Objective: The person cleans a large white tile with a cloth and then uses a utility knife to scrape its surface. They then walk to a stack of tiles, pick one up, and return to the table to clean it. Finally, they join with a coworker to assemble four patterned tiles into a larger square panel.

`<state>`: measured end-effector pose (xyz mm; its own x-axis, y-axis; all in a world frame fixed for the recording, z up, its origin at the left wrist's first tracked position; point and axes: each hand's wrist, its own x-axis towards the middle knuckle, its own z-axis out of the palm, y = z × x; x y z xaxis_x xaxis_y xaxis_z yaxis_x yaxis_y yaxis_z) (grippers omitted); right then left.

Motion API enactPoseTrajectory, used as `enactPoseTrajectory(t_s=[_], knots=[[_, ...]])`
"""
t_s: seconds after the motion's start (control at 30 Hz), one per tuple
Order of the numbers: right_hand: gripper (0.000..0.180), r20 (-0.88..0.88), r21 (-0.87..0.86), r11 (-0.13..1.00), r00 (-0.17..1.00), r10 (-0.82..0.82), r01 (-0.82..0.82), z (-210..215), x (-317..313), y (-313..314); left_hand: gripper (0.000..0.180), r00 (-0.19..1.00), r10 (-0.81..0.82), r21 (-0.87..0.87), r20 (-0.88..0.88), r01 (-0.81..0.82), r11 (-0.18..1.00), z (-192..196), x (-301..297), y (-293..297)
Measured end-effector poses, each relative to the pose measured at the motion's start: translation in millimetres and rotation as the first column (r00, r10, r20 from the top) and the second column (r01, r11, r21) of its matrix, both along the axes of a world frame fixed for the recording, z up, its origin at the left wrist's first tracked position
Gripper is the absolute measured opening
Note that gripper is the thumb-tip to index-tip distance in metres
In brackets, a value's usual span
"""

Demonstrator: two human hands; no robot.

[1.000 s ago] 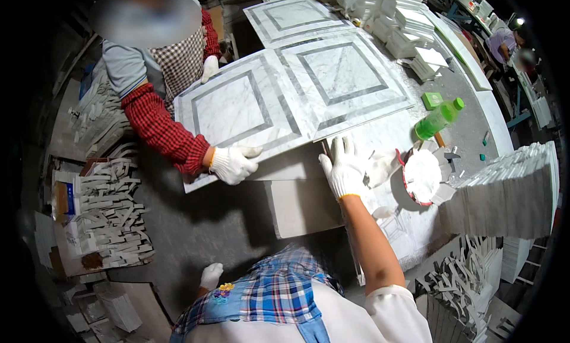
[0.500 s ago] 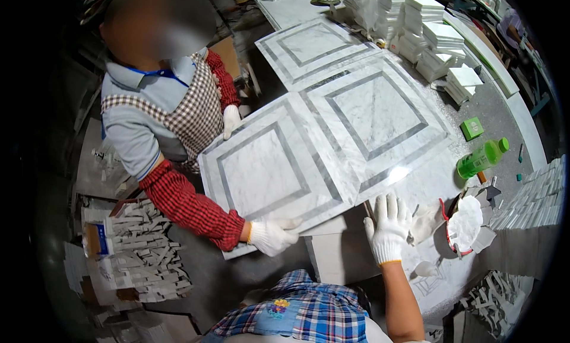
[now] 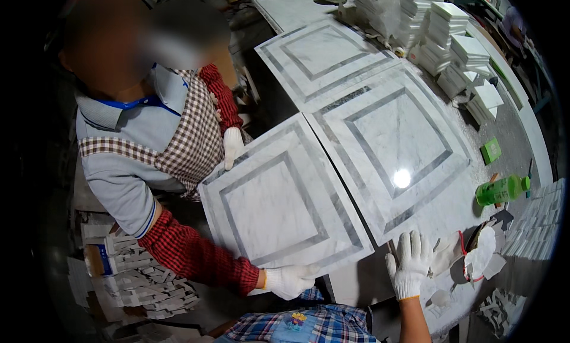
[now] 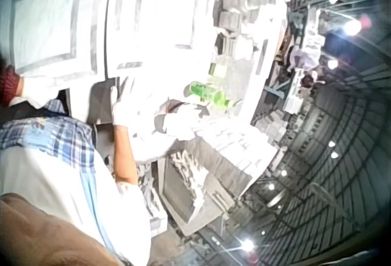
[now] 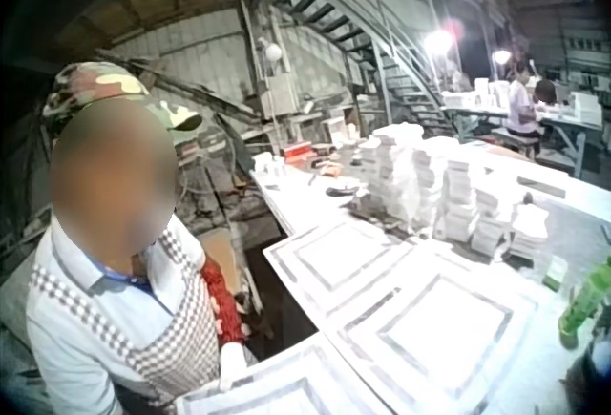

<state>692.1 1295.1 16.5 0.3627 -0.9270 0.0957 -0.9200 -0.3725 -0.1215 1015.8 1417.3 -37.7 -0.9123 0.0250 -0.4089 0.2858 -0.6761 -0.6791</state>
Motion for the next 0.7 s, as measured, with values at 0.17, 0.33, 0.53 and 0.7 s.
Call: enactPoseTrajectory(t_s=[0.17, 0.33, 0.53, 0.7], knots=[[0.074, -0.017, -0.001, 1.0, 1.0, -0.007, 0.007, -4.8, 0.4, -1.7, 0.065, 0.99, 0.087, 0.303, 0.107, -0.116, 0.946, 10.3, 7.4, -6.1], [0.074, -0.019, -0.009, 1.0, 1.0, -0.01, 0.01, -5.5, 1.2, -3.3, 0.063, 0.992, 0.07, 0.249, 0.106, -0.095, 0.964, -22.6, 19.4, 10.6], [0.056, 0.131, 0.0, 1.0, 0.991, -0.004, 0.004, -0.1, -5.7, -8.5, 0.062, 0.986, 0.132, 0.386, 0.104, -0.162, 0.908, -27.0, 39.9, 15.2], [0.046, 0.384, -0.165, 0.949, 0.903, -0.191, 0.27, -5.1, 7.5, -78.8, 0.058, 0.99, -0.002, -0.096, 0.143, 0.016, 0.995, -54.7, 53.3, 28.0]])
